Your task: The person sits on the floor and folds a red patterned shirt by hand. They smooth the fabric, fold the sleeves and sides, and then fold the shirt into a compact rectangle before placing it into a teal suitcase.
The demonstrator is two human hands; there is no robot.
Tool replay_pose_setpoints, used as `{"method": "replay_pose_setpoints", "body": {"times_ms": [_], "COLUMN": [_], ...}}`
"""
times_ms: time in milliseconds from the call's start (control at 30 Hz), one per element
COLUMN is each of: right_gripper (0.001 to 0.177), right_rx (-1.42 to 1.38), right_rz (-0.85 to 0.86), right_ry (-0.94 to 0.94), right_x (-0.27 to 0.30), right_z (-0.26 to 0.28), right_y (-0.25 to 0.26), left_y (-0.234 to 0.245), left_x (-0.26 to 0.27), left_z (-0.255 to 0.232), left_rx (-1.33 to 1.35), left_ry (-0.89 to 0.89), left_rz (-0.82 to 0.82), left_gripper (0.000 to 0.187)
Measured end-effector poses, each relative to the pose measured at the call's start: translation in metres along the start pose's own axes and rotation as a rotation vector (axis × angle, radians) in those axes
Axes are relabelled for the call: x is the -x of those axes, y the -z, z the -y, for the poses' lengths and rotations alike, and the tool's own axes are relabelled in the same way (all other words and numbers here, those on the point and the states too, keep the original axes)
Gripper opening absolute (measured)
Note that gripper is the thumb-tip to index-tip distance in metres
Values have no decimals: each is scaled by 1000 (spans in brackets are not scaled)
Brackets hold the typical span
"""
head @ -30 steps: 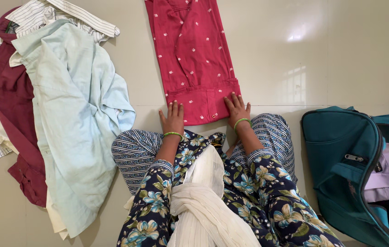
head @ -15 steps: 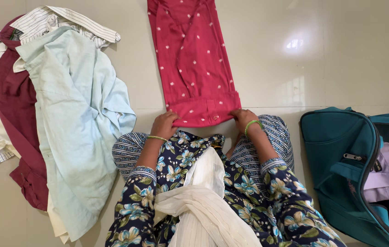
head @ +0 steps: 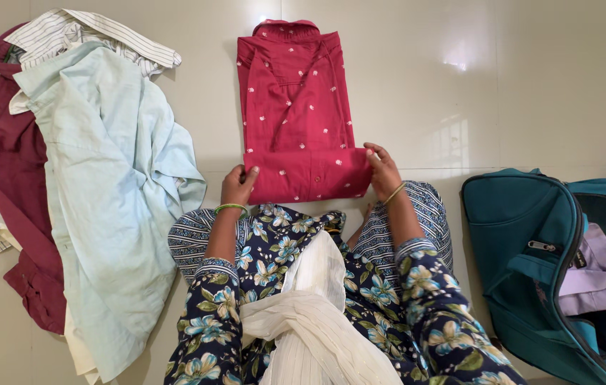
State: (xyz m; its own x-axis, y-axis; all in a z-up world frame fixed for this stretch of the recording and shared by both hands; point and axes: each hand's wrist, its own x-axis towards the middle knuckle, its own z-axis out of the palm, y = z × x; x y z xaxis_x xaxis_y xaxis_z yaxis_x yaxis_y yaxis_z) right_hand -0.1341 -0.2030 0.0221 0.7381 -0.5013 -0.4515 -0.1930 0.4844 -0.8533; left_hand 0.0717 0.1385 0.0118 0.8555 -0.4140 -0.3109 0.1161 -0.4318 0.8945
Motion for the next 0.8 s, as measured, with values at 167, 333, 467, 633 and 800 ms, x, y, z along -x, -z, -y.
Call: {"method": "replay_pose_setpoints", "body": {"times_ms": [167,333,467,633,800], "right_gripper": [59,54,35,26,45], "right_rx": [142,412,566,191,219], "right_rz": [-199,-237,-105,-61,-108], "right_ry": [-147,-282,-15,84,88], "right_x": [-6,-25,-32,-28,-34], "right_z": [-30,-67,-86,-71,-77], "right_y": [1,27,40,28,25], "left_y": [-5,-13,-15,-14,-17], "left_x": [-12,-22,-21,-6,-18], "left_z": [30,51,54,25,46], "left_rx": [-98,-423,-457,-183,-221], "left_ry": [91,116,-28,9,-25], "left_rz": [-5,59,-41,-94,-190], "left_gripper": [51,49,37,28,30]}}
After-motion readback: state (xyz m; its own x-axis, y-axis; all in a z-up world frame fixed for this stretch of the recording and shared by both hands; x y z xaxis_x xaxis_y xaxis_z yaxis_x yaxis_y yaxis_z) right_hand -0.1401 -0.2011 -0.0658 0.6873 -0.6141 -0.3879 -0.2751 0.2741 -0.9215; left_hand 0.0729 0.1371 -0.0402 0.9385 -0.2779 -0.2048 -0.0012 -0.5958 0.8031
